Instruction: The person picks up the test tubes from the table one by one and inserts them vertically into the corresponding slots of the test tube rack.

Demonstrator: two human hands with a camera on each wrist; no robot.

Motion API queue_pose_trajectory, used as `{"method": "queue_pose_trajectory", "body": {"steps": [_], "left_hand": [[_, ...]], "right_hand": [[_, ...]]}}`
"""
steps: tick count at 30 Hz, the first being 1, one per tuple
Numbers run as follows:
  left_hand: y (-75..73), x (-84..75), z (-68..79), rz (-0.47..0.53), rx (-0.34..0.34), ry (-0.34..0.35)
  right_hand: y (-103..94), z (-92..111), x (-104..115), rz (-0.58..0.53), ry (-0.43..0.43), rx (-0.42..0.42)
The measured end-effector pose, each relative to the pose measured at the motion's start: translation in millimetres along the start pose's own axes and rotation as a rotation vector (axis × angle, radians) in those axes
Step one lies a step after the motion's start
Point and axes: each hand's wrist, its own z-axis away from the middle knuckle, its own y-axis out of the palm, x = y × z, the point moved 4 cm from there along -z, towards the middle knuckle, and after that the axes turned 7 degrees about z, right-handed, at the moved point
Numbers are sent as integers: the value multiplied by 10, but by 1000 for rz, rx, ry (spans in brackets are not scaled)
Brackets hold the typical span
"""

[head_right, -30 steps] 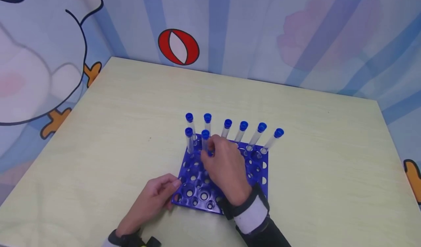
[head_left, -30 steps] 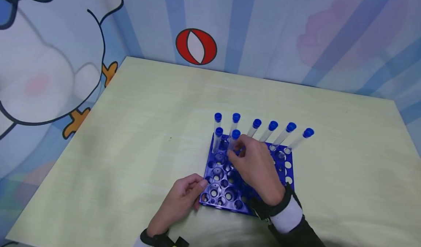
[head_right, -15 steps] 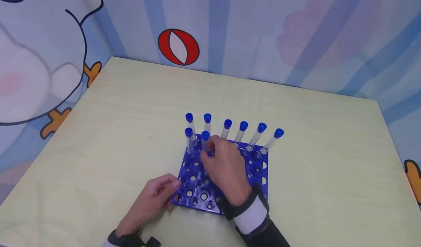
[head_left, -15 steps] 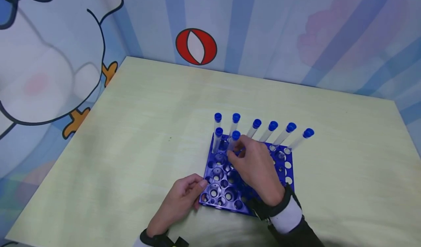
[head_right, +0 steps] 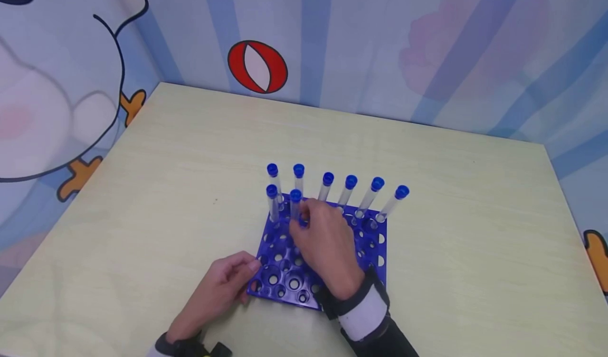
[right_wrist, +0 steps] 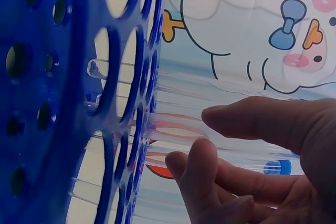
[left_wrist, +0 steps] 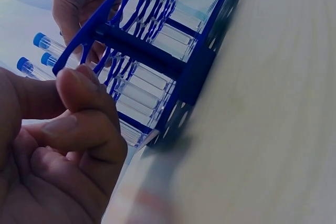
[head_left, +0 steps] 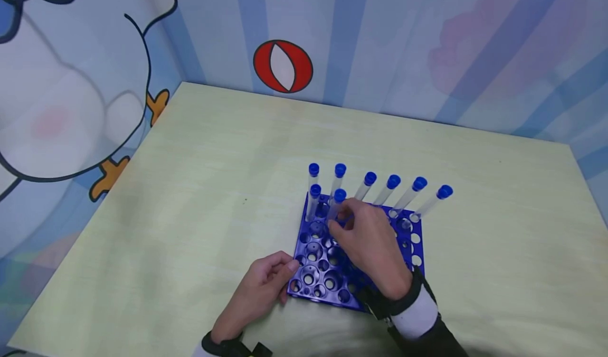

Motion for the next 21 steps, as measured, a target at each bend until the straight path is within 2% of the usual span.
{"method": "queue_pose_trajectory", "body": {"steps": [21], "left_hand": [[-28, 31, 6, 6, 0, 12]], "right_hand": [[-89, 117, -51, 10, 56, 18]]}}
